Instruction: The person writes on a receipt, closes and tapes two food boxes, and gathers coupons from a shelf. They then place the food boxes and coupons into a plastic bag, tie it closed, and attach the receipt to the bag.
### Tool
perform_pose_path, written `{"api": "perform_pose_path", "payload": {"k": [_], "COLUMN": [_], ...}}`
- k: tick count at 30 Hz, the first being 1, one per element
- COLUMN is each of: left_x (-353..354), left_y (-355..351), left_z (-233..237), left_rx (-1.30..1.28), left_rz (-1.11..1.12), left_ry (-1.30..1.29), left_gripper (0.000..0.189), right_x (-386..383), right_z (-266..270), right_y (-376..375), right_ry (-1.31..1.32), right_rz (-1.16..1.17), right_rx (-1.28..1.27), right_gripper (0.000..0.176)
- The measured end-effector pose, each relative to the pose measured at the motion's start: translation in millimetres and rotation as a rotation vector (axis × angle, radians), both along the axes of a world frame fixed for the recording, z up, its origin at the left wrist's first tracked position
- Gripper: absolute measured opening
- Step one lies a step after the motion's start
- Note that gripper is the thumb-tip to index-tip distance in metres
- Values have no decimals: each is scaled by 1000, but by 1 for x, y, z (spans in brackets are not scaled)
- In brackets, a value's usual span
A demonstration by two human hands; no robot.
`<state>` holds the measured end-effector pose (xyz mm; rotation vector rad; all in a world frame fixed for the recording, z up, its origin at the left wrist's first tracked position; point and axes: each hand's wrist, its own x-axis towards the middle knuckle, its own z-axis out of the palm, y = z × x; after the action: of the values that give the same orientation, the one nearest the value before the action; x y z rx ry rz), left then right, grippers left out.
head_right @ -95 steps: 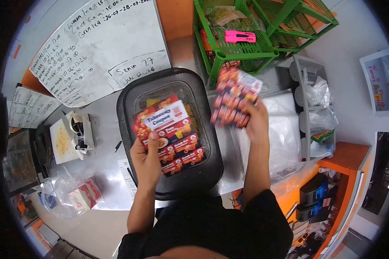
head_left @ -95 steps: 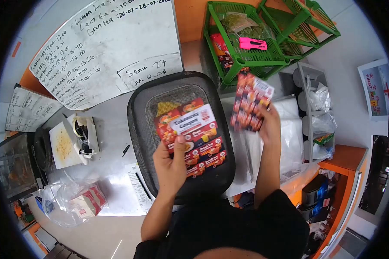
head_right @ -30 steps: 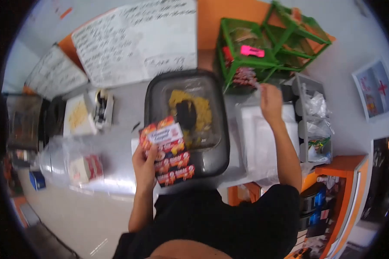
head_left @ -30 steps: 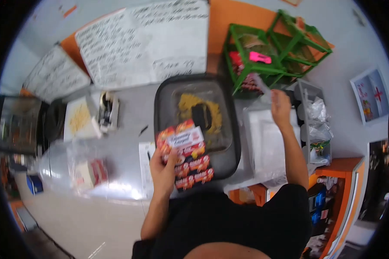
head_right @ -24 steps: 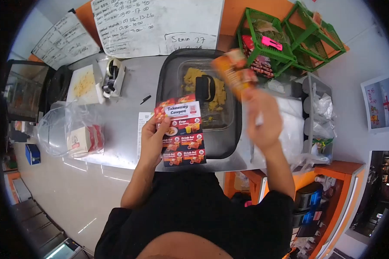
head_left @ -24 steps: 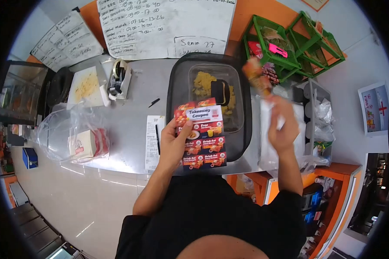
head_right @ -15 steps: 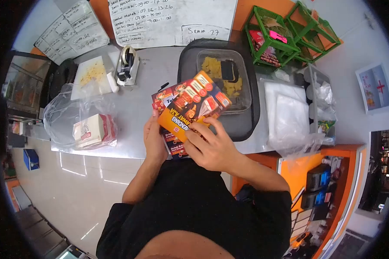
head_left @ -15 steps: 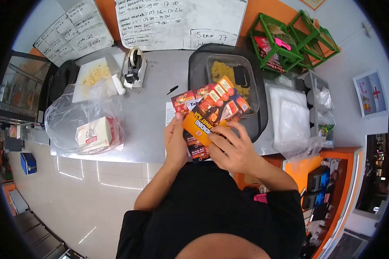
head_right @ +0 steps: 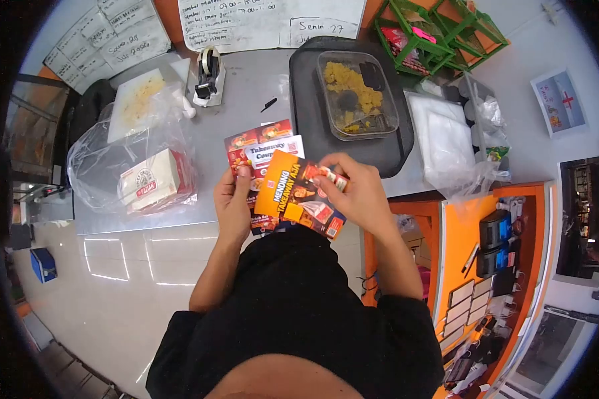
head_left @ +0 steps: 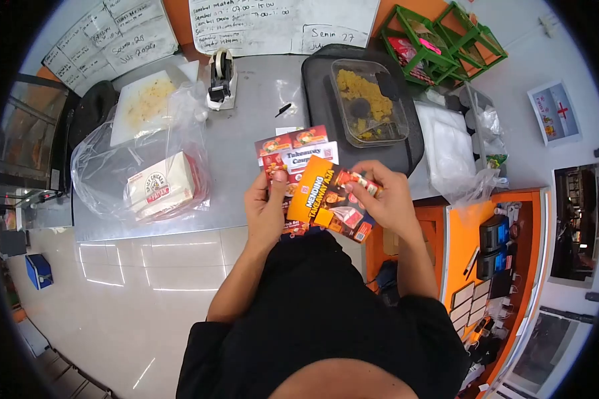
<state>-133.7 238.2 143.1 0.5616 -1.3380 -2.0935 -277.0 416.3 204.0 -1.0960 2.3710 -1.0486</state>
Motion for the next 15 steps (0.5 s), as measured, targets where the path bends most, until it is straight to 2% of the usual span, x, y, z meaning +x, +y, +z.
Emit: {"api": "perform_pose_path", "payload": {"k": [2,3,4,6,8,10,12,14,15], "left_x": [-2,-4,-7,-12,-19,-24,-31,-41,-44], "left_y": [-1,0,4,13,21,29,32,26,24], "left_z": [-5,-8,-9,-11,-10,-3,-4,-11,-6], "left_rx": [47,92,93,175,107,54,16,-184,-79], "left_rz": [10,21,25,-51,-77,-160,-150,-62,-67], "left_ry": [53,100,105,152,119,37,0,22,84], "left_gripper": [32,33,33,36,39,46,52,57,49], "right_x": [0,13,19,27,37,43,34,15,4], "right_z": [-36,-21,-32,-70,-75,-71,-88,-92,-91], "right_y": [12,7,4,-1,-13,-18,-8,2,12], "right_ry": [-249,-546,-542,-626,-583,-672,-639,-624,-668], "right_rz": [-146,-315,-311,-482,-454,-414,-400,-493,-470], "right_rx": [-274,-302,-301,-742,-793,-782,-805,-856,-838], "right_gripper": [18,10,10,10,9,13,13,12,11]}}
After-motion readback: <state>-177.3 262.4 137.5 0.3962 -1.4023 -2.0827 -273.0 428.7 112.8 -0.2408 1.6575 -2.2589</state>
